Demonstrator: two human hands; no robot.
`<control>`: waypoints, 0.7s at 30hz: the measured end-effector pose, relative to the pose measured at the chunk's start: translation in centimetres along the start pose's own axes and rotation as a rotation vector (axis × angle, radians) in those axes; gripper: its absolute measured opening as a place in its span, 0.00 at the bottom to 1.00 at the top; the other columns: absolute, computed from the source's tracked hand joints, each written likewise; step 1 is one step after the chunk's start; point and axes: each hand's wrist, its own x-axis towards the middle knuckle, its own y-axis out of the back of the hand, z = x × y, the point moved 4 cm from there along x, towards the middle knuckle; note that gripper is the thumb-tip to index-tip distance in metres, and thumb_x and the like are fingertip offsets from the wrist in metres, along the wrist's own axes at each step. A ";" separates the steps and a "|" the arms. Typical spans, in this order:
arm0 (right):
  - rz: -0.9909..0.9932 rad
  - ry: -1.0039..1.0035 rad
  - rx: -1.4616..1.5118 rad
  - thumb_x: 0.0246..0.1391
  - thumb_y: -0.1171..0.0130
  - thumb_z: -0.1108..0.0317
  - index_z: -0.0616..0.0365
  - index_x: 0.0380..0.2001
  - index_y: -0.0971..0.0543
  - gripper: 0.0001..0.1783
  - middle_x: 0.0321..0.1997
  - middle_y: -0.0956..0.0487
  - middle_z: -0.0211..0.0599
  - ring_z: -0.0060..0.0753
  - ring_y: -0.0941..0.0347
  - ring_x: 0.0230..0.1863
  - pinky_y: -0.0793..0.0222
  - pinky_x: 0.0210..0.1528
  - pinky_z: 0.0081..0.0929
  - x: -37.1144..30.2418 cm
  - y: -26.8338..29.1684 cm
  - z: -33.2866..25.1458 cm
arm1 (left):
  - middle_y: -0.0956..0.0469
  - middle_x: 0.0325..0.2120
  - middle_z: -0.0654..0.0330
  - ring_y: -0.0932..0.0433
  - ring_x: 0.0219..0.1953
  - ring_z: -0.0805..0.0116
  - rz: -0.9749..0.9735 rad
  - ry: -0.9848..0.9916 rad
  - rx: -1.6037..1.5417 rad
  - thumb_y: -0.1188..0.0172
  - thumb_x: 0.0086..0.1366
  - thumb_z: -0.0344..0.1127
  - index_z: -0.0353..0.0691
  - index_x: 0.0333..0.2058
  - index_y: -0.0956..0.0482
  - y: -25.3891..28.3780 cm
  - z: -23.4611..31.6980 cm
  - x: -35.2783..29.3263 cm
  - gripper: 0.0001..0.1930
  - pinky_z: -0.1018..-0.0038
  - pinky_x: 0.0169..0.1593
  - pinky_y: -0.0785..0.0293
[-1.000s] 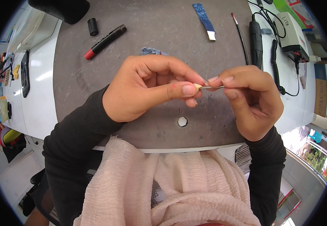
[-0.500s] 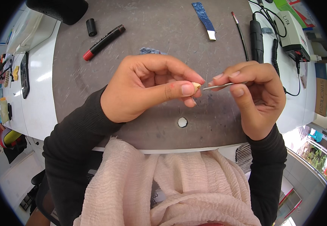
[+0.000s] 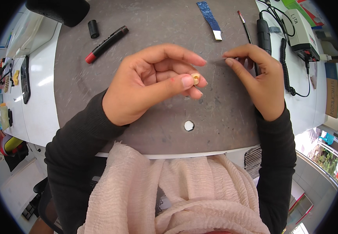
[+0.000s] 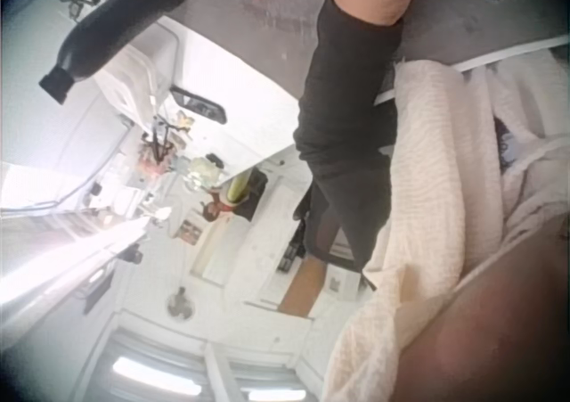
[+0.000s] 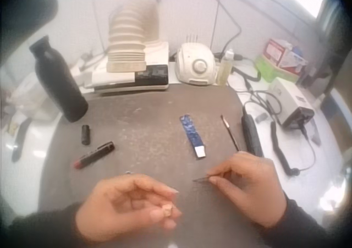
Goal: The person applies red paint to a small blue dental mold using a fine brush, then removes a small yellow tooth-shaped piece from the mold. They use a rotary tool to grind and shape the yellow piece, repeatedly inspecting it between grinding sessions.
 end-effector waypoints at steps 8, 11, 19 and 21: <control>0.026 0.230 -0.250 0.38 0.44 0.76 0.61 0.24 0.27 0.05 0.21 0.29 0.35 0.34 0.33 0.25 0.38 0.29 0.25 0.6 1.3 0.0 | 0.25 0.34 0.51 0.24 0.33 0.71 -0.019 0.009 -0.027 0.50 0.58 0.29 0.35 0.38 0.30 0.0 -0.3 0.1 0.09 0.76 0.40 0.28; 0.171 0.035 -0.306 0.42 0.43 0.70 0.61 0.25 0.29 0.08 0.19 0.30 0.37 0.38 0.34 0.22 0.38 0.27 0.28 0.8 3.7 0.8 | 0.26 0.34 0.51 0.24 0.33 0.70 0.005 0.045 -0.068 0.50 0.58 0.30 0.35 0.38 0.30 0.1 -0.2 -0.2 0.09 0.76 0.40 0.27; -0.004 -0.282 -0.585 0.44 0.45 0.55 0.68 0.28 0.34 0.23 0.21 0.28 0.54 0.53 0.31 0.25 0.37 0.27 0.40 -0.2 3.9 5.5 | 0.26 0.35 0.53 0.24 0.35 0.69 0.056 0.117 -0.113 0.49 0.58 0.30 0.36 0.37 0.30 -0.2 0.1 -0.3 0.08 0.77 0.41 0.28; -0.038 -0.295 -0.413 0.44 0.45 0.54 0.69 0.27 0.33 0.23 0.22 0.28 0.57 0.54 0.30 0.27 0.36 0.31 0.40 0.1 4.6 6.2 | 0.26 0.35 0.53 0.25 0.36 0.70 0.067 0.118 -0.114 0.48 0.58 0.29 0.36 0.37 0.30 -0.3 0.1 -0.4 0.08 0.77 0.42 0.29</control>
